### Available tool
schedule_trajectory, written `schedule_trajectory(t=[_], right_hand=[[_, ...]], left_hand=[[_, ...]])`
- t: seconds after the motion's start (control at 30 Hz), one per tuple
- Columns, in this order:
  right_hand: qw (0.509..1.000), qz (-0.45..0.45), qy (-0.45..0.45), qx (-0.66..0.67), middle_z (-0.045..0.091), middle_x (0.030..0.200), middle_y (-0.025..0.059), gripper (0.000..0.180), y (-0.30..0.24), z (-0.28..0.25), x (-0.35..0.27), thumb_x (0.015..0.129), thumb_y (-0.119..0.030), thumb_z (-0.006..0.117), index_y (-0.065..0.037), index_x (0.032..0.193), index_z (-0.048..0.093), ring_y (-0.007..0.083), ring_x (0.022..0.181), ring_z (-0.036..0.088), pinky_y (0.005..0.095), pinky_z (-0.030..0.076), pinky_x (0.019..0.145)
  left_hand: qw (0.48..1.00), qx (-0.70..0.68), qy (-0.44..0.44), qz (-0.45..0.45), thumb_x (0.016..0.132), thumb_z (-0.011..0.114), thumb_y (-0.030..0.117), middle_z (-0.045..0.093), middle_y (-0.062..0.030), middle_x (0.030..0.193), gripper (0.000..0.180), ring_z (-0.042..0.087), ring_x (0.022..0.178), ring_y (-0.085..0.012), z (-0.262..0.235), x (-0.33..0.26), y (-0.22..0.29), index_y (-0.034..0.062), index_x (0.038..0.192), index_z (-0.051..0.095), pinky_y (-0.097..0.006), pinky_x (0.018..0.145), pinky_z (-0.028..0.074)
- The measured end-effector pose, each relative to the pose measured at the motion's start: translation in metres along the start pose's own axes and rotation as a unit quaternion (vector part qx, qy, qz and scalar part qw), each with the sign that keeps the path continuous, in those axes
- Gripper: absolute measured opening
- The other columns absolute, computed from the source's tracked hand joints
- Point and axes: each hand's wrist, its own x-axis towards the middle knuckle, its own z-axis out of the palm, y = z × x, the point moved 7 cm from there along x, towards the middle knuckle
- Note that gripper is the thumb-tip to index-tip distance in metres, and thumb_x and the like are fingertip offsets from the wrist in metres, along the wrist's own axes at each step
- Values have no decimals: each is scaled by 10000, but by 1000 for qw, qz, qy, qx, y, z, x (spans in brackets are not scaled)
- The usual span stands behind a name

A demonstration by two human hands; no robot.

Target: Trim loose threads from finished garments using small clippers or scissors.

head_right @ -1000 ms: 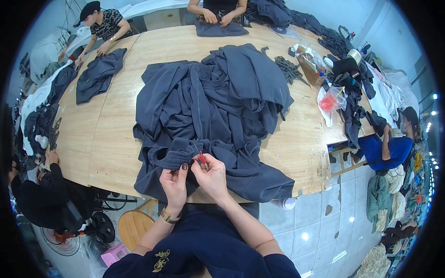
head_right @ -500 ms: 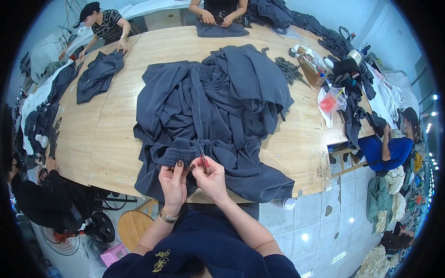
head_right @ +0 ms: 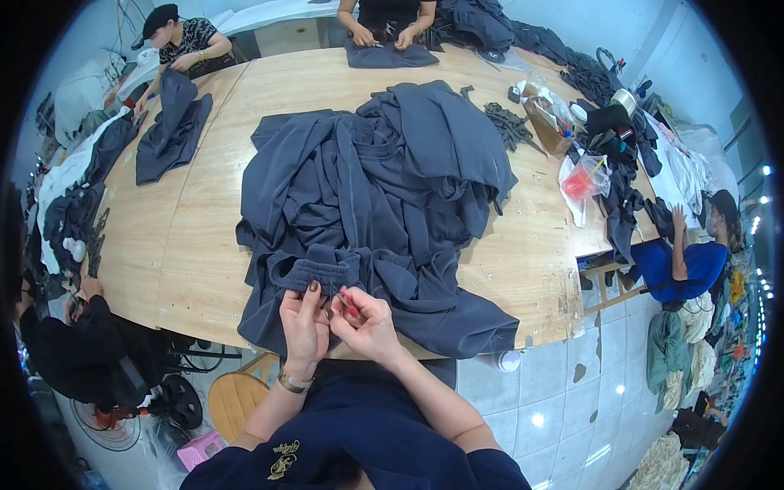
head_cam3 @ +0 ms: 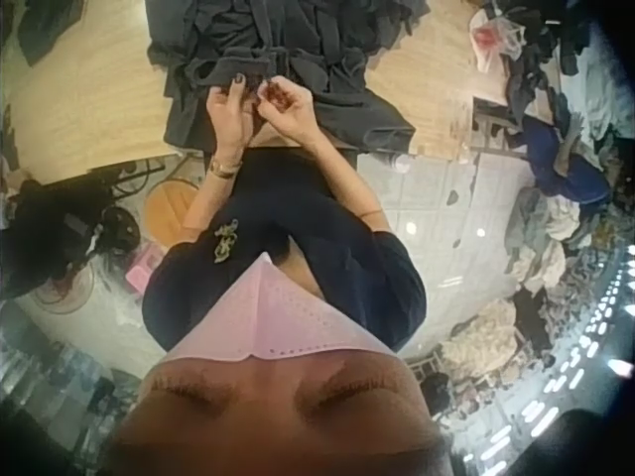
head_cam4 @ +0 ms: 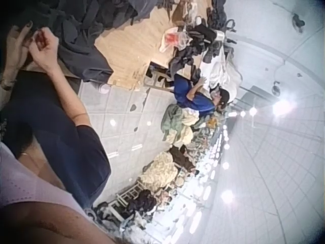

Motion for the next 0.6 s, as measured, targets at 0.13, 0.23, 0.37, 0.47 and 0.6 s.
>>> schedule_trajectory(t=[0.13,0.23,0.37,0.47,0.6], right_hand=[[994,9,66,81,460,628,-40,126,-6,-12,-2,797,-61,641,-8,826,530,5,566,379,174,317,489],[990,-14,69,-119,491,638,23,141,-5,-22,1,810,-93,639,-4,832,532,52,578,440,204,362,510],[962,-59,73,-257,553,672,93,188,-3,-25,2,799,-175,657,-14,806,560,223,526,542,288,407,480],[937,-104,72,-325,565,682,85,221,-12,-21,5,778,-218,671,-27,781,560,261,535,557,322,417,471],[923,-142,80,-348,547,661,76,230,-17,-20,7,765,-238,675,-43,763,553,250,526,556,324,413,462]], left_hand=[[998,-42,-1,-44,922,483,84,586,-103,1049,152,599,944,-207,0,3,2,30,1061,510,-391,829,522],[997,-52,11,-59,929,470,98,592,-112,1050,155,609,942,-220,-1,4,1,39,1066,512,-400,816,527],[996,-52,11,-65,932,464,105,599,-112,1044,162,615,934,-217,-2,4,-1,47,1075,512,-392,800,530],[998,-42,7,-56,934,461,107,599,-108,1046,166,614,935,-207,-2,4,0,49,1083,504,-376,791,529],[998,-40,2,-46,936,458,110,598,-105,1049,170,613,935,-201,-2,5,1,49,1089,499,-363,784,527]])
